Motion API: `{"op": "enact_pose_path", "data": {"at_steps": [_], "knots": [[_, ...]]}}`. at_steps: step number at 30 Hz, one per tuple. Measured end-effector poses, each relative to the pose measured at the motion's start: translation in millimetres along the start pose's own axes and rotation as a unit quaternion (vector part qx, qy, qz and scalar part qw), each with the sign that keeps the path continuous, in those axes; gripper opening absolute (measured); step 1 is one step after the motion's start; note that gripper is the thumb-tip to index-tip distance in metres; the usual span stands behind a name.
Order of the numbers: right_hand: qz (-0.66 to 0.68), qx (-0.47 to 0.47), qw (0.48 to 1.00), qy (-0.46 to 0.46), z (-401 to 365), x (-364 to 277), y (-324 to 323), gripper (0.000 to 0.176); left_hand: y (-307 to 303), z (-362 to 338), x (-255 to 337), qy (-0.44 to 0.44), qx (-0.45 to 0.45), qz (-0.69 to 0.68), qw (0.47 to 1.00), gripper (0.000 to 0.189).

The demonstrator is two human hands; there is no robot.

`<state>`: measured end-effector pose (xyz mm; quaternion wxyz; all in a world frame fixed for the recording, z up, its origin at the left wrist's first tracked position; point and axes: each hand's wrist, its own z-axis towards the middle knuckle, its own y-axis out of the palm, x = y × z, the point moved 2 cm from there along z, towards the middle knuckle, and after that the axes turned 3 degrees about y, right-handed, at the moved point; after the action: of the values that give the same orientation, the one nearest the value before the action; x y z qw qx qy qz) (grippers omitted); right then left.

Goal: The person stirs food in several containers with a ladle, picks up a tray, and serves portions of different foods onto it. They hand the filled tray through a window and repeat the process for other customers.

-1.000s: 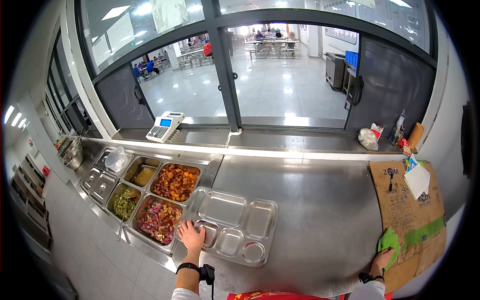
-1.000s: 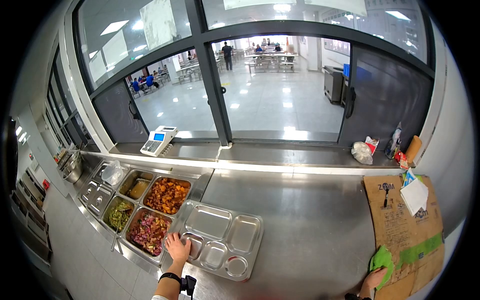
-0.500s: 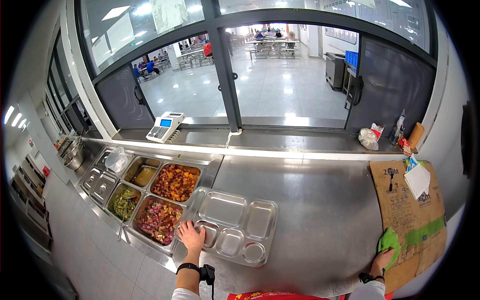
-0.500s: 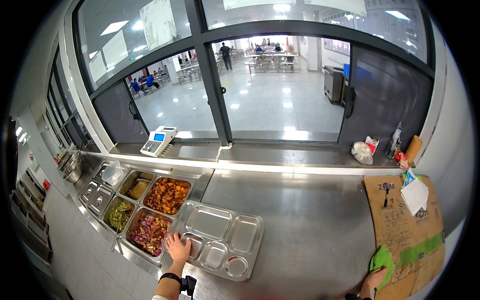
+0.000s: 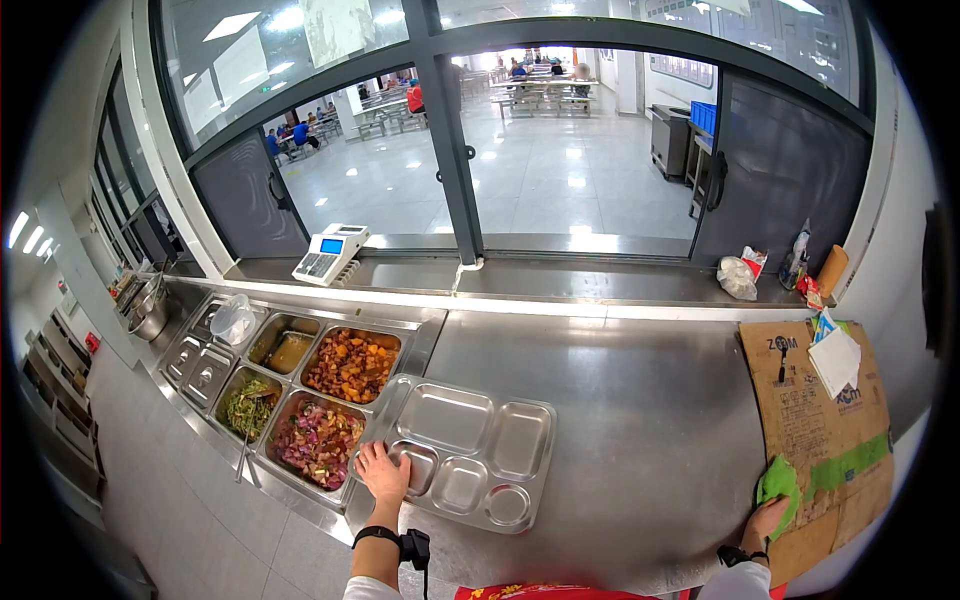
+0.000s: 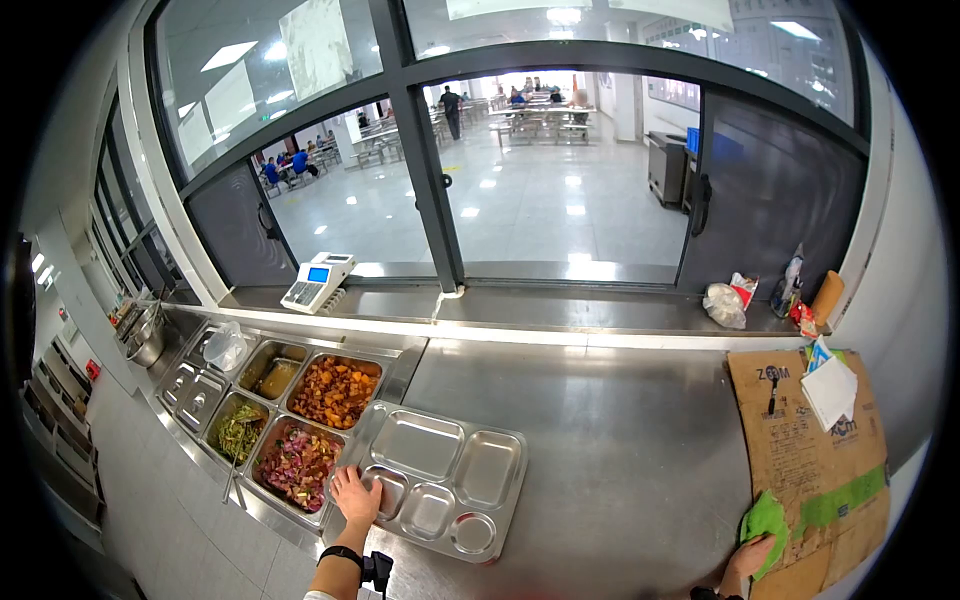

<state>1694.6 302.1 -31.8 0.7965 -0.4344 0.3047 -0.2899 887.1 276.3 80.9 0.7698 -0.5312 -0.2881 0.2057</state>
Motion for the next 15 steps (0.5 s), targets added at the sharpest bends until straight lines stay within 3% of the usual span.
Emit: {"op": "enact_pose_path", "data": {"at_steps": [15], "knots": [[-0.012, -0.010, 1.000, 0.013, 0.0, -0.4, 0.6, 0.037, 0.1, 0.3, -0.3, 0.007, 0.010, -0.007, 1.000, 0.054]]}}
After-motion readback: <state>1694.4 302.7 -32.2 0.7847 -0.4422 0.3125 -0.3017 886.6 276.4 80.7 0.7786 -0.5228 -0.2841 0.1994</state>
